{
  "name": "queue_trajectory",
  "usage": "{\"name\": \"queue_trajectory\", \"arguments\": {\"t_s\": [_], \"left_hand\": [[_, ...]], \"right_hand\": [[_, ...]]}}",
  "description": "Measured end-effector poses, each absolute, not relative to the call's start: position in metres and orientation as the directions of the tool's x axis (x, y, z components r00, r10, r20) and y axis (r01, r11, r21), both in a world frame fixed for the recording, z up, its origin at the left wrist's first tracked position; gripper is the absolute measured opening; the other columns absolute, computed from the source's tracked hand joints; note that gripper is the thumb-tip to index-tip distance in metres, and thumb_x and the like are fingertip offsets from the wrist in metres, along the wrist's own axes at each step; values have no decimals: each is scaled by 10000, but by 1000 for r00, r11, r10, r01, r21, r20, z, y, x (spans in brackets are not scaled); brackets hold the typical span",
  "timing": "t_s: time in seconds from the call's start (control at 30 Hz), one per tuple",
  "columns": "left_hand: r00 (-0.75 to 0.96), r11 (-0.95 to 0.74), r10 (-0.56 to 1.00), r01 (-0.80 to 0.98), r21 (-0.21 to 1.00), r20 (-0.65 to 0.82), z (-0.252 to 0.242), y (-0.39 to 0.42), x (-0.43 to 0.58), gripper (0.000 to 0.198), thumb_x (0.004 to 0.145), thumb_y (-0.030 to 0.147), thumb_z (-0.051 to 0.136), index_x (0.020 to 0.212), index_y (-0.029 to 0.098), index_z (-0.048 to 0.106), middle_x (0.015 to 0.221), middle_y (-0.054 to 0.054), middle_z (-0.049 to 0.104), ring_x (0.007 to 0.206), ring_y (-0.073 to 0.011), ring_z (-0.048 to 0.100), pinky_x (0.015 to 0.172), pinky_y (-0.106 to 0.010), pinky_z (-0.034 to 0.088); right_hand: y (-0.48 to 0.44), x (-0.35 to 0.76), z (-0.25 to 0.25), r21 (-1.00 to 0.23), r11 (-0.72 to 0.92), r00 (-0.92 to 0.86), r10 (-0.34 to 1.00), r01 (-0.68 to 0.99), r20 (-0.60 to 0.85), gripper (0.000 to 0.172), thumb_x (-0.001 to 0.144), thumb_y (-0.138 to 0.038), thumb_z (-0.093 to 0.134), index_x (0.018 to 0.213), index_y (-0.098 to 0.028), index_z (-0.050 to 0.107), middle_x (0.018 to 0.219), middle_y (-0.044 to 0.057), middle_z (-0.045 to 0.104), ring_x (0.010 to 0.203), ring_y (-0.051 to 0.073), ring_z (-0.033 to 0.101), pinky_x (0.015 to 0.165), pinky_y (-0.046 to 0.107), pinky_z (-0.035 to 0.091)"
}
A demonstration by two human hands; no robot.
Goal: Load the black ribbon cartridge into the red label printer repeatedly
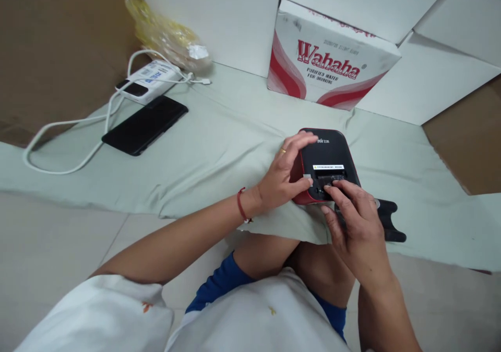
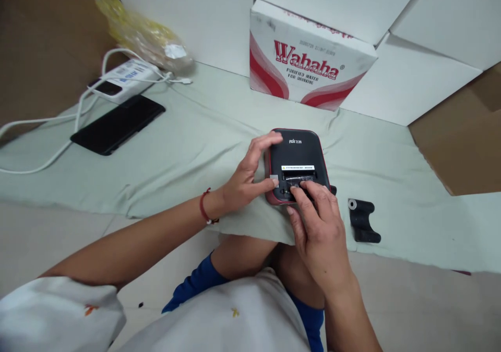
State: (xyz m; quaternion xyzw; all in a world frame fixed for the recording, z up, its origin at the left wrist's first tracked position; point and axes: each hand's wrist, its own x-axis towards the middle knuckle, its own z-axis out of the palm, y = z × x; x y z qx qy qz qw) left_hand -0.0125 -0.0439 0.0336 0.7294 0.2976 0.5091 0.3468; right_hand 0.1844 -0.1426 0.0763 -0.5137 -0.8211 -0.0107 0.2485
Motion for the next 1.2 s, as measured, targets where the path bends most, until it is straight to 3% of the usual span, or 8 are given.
{"name": "queue_trajectory", "arguments": {"t_s": [0.1, 0.3, 0.53, 0.63, 0.73, 0.8, 0.93, 1.2], "left_hand": [[250, -416, 877, -33, 909, 410, 23, -40, -5, 902, 831, 320, 692, 1601, 286, 225, 1699, -100, 271, 1580, -318, 270, 1281, -479, 315], [331, -63, 934, -228, 972, 138, 4, -35, 5, 1062, 803, 178, 598, 1641, 354, -29, 1602, -82, 458, 1362, -213, 582, 1060, -335, 547], [313, -99, 935, -230, 968, 169, 7, -39, -6, 1001, 777, 223, 706, 1615, 331, 168, 1678, -91, 341, 1508, -274, 426, 1127, -407, 504], [191, -113, 969, -228, 967, 158, 14, -24, -17, 750, 798, 227, 660, 1488, 293, 374, 1653, -90, 364, 1521, -281, 402, 1135, -436, 490], [30, -95, 994, -269, 958, 107, 19, 3, -24, 277, 806, 143, 507, 1065, 225, 562, 1242, -83, 662, 1096, -178, 678, 888, -330, 574], [-9, -44, 999, -215, 976, 43, 17, 18, -23, 104, 803, 114, 436, 786, 207, 479, 783, -22, 614, 650, -102, 581, 630, -248, 489], [1, -28, 1000, -123, 992, 29, 3, 30, -12, 201, 792, 98, 395, 630, 210, 356, 537, 46, 376, 470, -78, 322, 505, -227, 272], [-44, -168, 985, -36, 985, 167, -6, 27, -11, 221, 680, 55, 555, 814, 207, 466, 733, 50, 470, 662, -102, 407, 642, -230, 348]], "right_hand": [[-146, 186, 75, -249, 471, -351, 844, 846, 405, 504, 983, -180, 599, 1470, -280, 516, 1428, 149, 581, 1346, 316, 552, 1100, 561, 480], [-147, 186, 72, -254, 470, -348, 845, 845, 406, 537, 994, -201, 576, 1510, -318, 481, 1451, 138, 573, 1349, 320, 559, 1092, 576, 493], [-141, 194, 88, -283, 484, -371, 851, 828, 371, 391, 1012, -256, 572, 1403, -264, 595, 1378, 133, 641, 1265, 295, 614, 1058, 516, 518], [-121, 201, 114, -355, 431, -334, 892, 829, 304, 288, 1028, -336, 558, 1270, -243, 685, 1206, 92, 751, 1085, 254, 705, 946, 411, 566], [-82, 200, 135, -279, 320, -264, 939, 905, 219, 307, 1039, -377, 517, 1234, -246, 716, 1108, 69, 791, 955, 237, 742, 855, 363, 562], [-51, 190, 139, -118, 289, -285, 957, 950, 57, 323, 1024, -358, 513, 1255, -261, 717, 1135, 72, 787, 969, 263, 739, 827, 378, 543], [-6, 161, 129, 185, 308, -255, 930, 933, -265, 389, 922, -276, 597, 1295, -276, 705, 1183, 117, 766, 1022, 333, 719, 751, 389, 496], [-7, 151, 125, 243, 283, -204, 930, 928, -305, 353, 897, -227, 581, 1227, -201, 702, 1158, 160, 753, 985, 311, 718, 705, 344, 465]]}}
